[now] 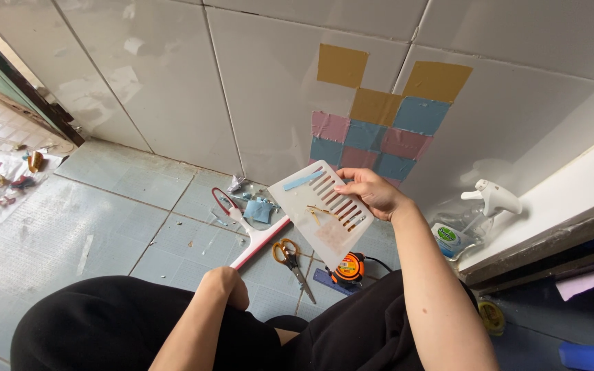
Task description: Cutting and applying small vinyl stickers to a tiled wall to create a pattern
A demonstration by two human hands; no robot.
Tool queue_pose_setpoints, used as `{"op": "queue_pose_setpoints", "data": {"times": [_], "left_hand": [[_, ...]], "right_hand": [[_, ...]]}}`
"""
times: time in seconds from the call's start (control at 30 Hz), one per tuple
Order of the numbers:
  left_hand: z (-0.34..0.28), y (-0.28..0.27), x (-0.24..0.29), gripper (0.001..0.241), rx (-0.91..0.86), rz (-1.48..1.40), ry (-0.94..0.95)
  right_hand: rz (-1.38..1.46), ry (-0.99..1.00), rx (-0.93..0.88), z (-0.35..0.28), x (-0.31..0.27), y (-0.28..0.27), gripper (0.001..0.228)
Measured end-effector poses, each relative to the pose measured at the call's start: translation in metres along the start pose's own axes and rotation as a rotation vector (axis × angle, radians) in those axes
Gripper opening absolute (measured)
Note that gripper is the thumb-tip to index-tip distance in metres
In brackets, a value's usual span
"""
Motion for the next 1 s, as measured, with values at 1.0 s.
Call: {"op": "queue_pose_setpoints", "data": {"times": [1.0], "left_hand": [[-0.123, -0.169, -0.083, 0.025, 1.600, -1.009, 0.362]], "right_hand": [[-0.728, 0.104, 0.148, 0.029, -0.012, 0.017, 0.020]]}}
Point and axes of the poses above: each hand's wrist, its own z-axis towards the middle knuckle, its own y-axis out of the palm, x = y × z, the point moved 9 cm from there along z, towards the middle knuckle, and after that the axes turned 8 degrees about y, right-handed, at the moved point
